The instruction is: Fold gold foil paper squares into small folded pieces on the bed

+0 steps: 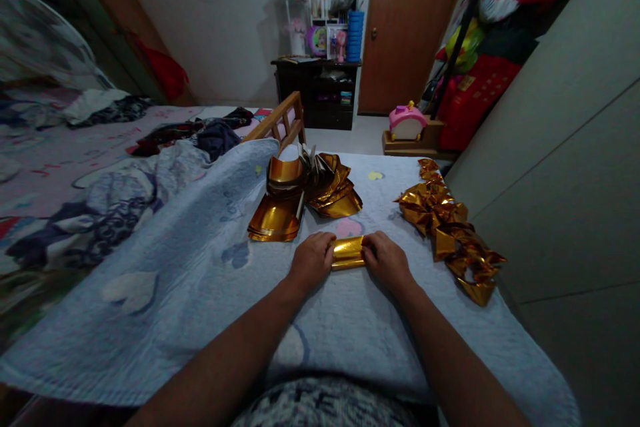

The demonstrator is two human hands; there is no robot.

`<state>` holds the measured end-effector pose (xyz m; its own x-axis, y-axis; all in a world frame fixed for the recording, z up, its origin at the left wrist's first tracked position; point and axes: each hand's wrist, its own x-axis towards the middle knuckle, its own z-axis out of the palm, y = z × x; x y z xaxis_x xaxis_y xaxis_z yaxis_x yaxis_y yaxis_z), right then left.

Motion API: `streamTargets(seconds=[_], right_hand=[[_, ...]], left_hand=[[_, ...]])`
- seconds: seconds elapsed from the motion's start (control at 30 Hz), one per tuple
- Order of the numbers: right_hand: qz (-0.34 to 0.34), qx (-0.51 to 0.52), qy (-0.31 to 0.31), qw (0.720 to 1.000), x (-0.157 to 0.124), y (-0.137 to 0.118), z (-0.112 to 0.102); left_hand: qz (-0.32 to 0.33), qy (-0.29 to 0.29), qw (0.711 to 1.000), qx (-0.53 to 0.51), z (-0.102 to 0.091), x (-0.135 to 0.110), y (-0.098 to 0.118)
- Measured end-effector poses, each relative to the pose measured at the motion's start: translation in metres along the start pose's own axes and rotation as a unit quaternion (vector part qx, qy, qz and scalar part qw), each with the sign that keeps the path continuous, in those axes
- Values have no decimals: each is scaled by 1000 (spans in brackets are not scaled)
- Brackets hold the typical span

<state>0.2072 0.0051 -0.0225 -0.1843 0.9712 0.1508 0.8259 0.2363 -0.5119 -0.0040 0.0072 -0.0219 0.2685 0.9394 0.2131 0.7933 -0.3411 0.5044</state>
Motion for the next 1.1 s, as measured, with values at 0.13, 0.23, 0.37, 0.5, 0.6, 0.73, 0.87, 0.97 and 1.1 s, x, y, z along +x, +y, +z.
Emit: streamTargets(seconds=[0.13, 0.23, 0.37, 0.5, 0.6, 0.73, 0.87, 0.97, 1.1], right_hand=[[4, -9, 4, 1000, 0, -1, 0], [10, -13, 3, 1000, 0, -2, 0], [15, -19, -4, 1000, 1, -3, -1], [18, -24, -11, 999, 1, -4, -1], [21, -27, -10, 999, 1, -5, -1], [24, -34, -6, 999, 0, -7, -1], [24, -46, -5, 999, 0, -7, -1], [23, -43, 0, 999, 0, -7, 0], [32, 0, 36, 999, 0, -6, 1]], left_hand=[[-2, 0, 1000, -1, 1, 1, 0], [-5, 1, 1000, -3, 1, 1, 0], [-24, -3, 1000, -9, -1, 4, 2], [-56, -13, 998, -12, -3, 8, 5], [-74, -16, 997, -6, -4, 11, 7], [-85, -26, 996, 8, -6, 13, 11], [-82, -27, 996, 16, -7, 15, 12], [-63, -17, 998, -1, -5, 15, 11], [-40, -5, 997, -65, -3, 14, 7]])
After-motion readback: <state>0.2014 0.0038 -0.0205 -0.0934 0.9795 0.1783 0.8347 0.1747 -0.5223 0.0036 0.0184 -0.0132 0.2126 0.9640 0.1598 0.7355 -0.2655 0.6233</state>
